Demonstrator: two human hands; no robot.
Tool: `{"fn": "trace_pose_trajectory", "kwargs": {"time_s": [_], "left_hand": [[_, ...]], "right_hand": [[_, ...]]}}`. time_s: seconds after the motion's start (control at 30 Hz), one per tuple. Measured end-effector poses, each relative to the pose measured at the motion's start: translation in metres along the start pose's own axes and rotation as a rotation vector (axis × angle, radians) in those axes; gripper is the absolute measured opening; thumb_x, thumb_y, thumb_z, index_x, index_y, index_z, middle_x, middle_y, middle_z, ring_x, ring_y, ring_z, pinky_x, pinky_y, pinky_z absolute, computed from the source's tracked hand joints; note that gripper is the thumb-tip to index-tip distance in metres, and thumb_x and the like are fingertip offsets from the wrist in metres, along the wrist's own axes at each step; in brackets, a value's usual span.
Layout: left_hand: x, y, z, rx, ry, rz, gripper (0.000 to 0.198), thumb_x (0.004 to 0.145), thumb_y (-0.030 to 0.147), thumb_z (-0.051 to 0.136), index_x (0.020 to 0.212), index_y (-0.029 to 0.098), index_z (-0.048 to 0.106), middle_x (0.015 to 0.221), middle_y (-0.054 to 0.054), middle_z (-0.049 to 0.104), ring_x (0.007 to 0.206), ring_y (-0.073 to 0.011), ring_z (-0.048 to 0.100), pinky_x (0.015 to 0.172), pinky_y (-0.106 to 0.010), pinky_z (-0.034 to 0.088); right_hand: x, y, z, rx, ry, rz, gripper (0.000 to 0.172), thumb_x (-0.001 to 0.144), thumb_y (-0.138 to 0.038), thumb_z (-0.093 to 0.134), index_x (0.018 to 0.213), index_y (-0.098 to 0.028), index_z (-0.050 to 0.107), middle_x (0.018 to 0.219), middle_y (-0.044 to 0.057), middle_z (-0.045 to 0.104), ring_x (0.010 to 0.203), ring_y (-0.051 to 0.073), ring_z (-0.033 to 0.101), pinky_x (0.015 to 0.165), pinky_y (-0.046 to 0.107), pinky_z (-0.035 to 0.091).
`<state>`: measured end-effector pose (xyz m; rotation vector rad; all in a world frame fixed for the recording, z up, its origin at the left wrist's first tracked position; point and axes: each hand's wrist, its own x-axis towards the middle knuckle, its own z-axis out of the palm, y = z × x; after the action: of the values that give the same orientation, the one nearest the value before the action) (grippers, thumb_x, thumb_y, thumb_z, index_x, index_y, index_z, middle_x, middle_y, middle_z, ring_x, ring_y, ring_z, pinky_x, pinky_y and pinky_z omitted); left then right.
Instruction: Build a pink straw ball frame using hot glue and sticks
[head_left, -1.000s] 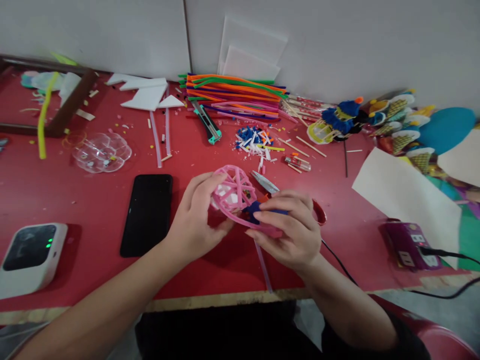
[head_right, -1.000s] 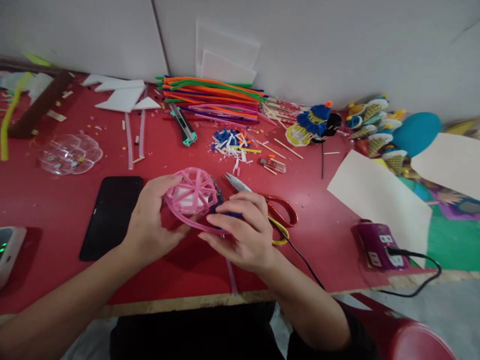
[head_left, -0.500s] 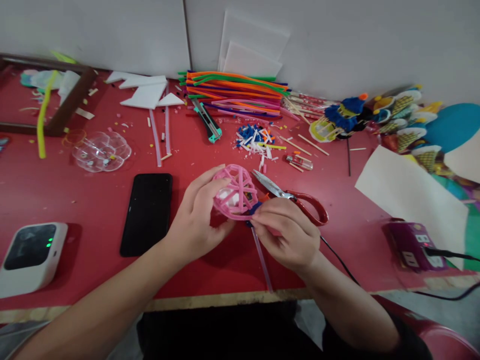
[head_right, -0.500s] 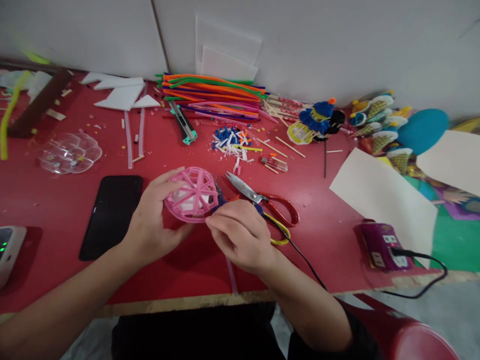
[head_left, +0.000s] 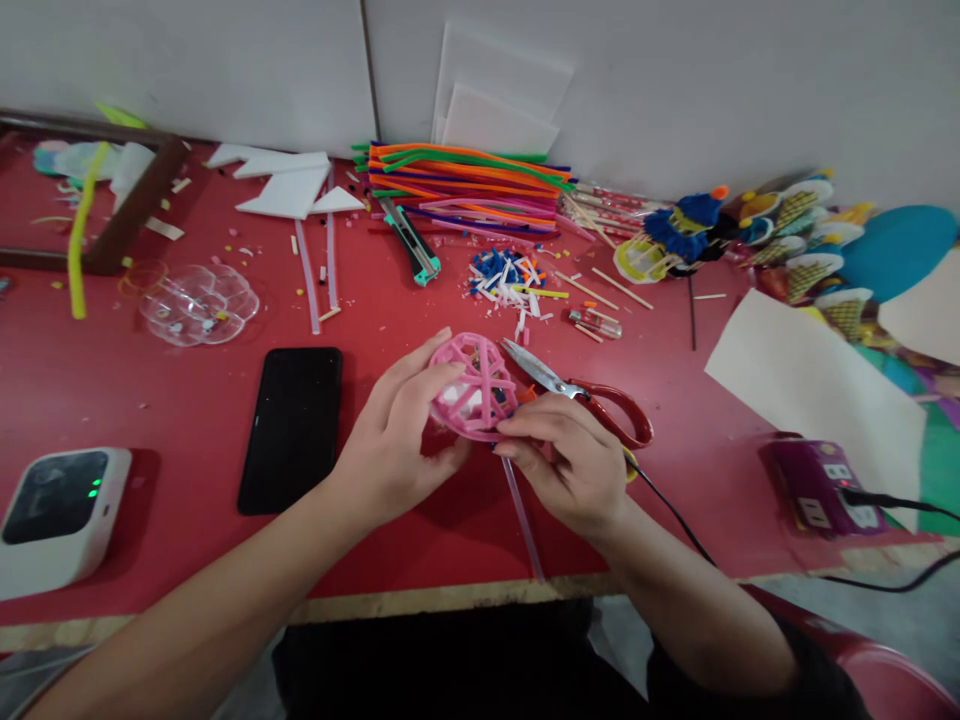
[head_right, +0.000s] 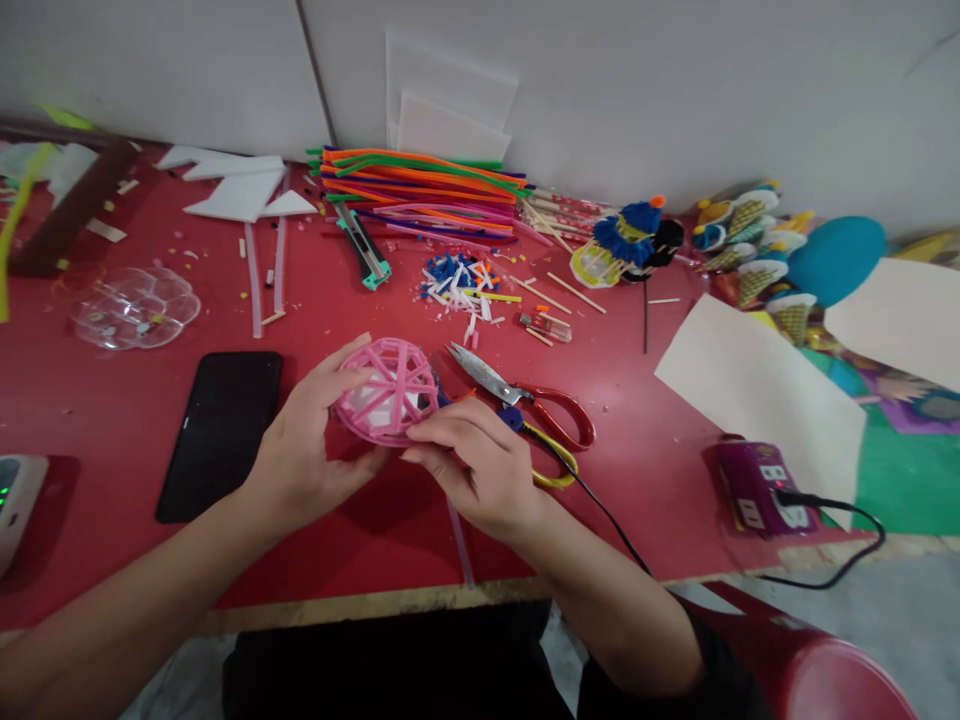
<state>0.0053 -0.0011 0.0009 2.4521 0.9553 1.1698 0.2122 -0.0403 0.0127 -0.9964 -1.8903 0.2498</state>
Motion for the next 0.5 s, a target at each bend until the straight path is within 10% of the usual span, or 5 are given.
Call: {"fn": "trace_pose_trajectory", "kwargs": {"time_s": [0.5], "left_hand": [[0.0005, -0.0005, -0.0005, -0.014, 0.013, -0.062, 0.053, 0.088, 0.035, 0.078, 0.132, 0.021, 0.052, 0.138, -0.018, 0.062, 0.132, -0.0318, 0.061, 0.107, -0.049, 0.055]], "right_hand": [[-0.0015, 0.0035, 0.0004, -0.173, 0.016, -0.018, 0.019, 0.096, -0.013, 0.063, 0.107, -0.025, 0.072, 0.092, 0.002, 0.067, 0.084, 0.017, 0.066, 0.075, 0.032, 0.058]]}}
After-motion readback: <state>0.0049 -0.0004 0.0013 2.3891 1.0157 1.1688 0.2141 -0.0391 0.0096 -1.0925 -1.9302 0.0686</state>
